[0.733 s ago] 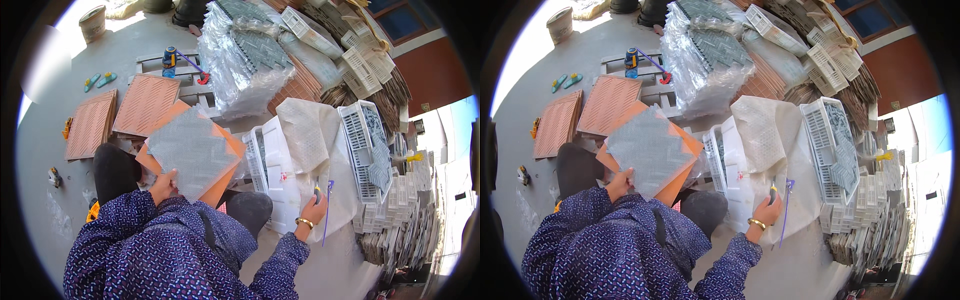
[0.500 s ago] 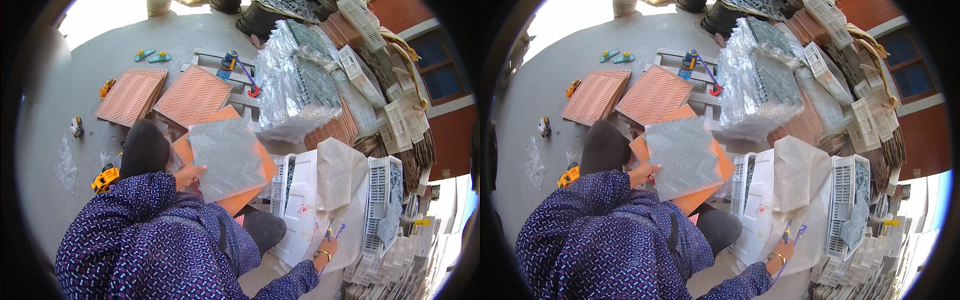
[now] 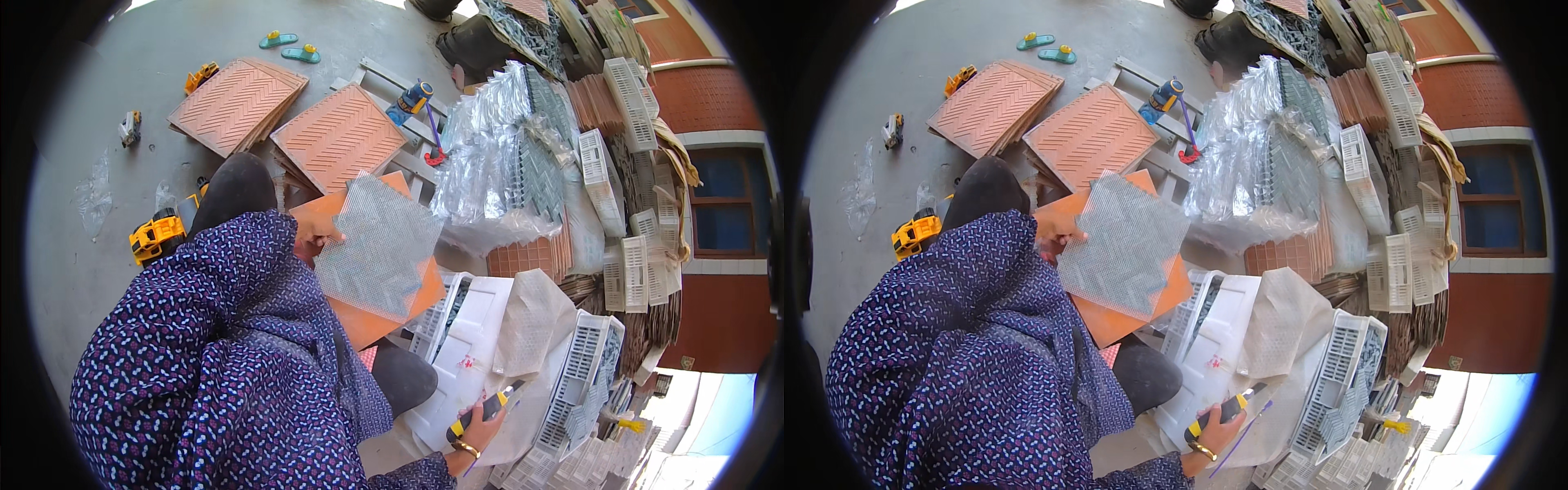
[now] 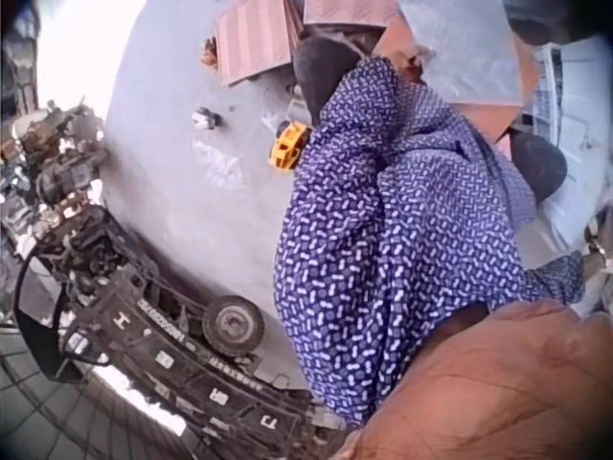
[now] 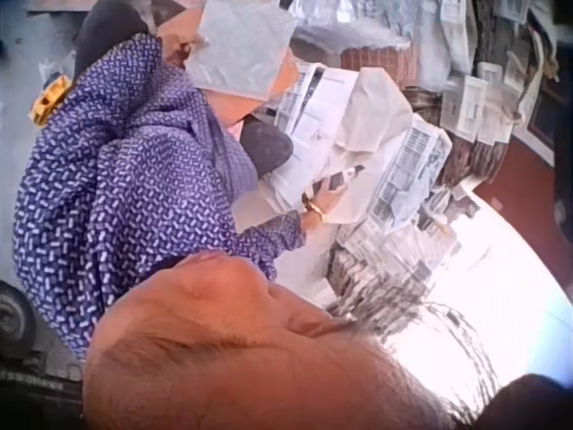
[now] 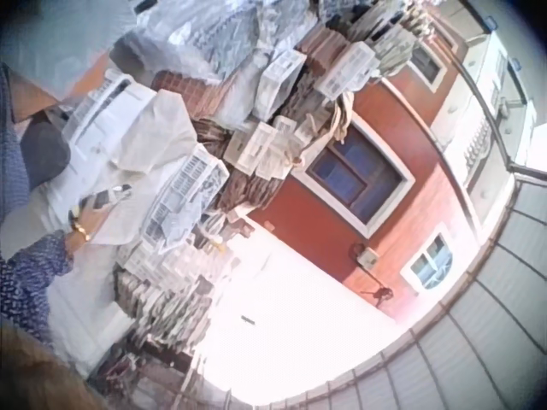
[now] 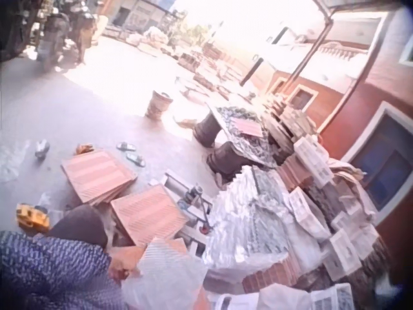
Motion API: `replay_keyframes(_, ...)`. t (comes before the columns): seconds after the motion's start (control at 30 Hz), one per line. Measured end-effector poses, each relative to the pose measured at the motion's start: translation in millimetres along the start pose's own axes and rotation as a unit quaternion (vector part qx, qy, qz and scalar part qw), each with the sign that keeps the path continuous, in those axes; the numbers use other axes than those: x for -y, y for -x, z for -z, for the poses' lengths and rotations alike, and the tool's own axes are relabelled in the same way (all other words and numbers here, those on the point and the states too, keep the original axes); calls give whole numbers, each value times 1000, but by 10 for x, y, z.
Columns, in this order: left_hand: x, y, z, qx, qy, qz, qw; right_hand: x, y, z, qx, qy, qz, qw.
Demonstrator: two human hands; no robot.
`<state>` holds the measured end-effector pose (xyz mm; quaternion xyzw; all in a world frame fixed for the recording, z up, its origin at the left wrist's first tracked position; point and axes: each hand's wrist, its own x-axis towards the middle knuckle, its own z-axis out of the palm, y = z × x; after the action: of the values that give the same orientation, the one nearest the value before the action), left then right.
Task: The person sits on the floor and uses a utility knife to cut a gray textured tile placed on an orange backing board. They score the tile along a straight line, snap it, and then set the cut piece aside before picking up another tile to repeat the process.
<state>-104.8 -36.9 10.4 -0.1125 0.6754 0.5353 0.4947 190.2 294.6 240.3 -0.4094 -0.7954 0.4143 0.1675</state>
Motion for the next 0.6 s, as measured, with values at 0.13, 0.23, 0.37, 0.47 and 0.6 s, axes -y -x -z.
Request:
replay_keyframes(0.13,-380,253,178,-41,-238,-46,969,197,-38,-1029,269,-38,-10,962)
replay_keyframes(0.23,-470,42,438,-115,-304,-114,939,314,-19,-1744,378,-68,-6,923)
replay_keyframes(0.37,-606,-34,661,-246,-313,-319,860,391,-103,-2338,453,-75,18,888)
replay_keyframes(0.47,-678,-206,745,-274,-315,-369,830,562,-64,-2694,454,-165,-69,873)
replay_keyframes(0.6,-545,-667,699,-330,-268,-396,814,666,-83,-3039,458,-142,-66,875)
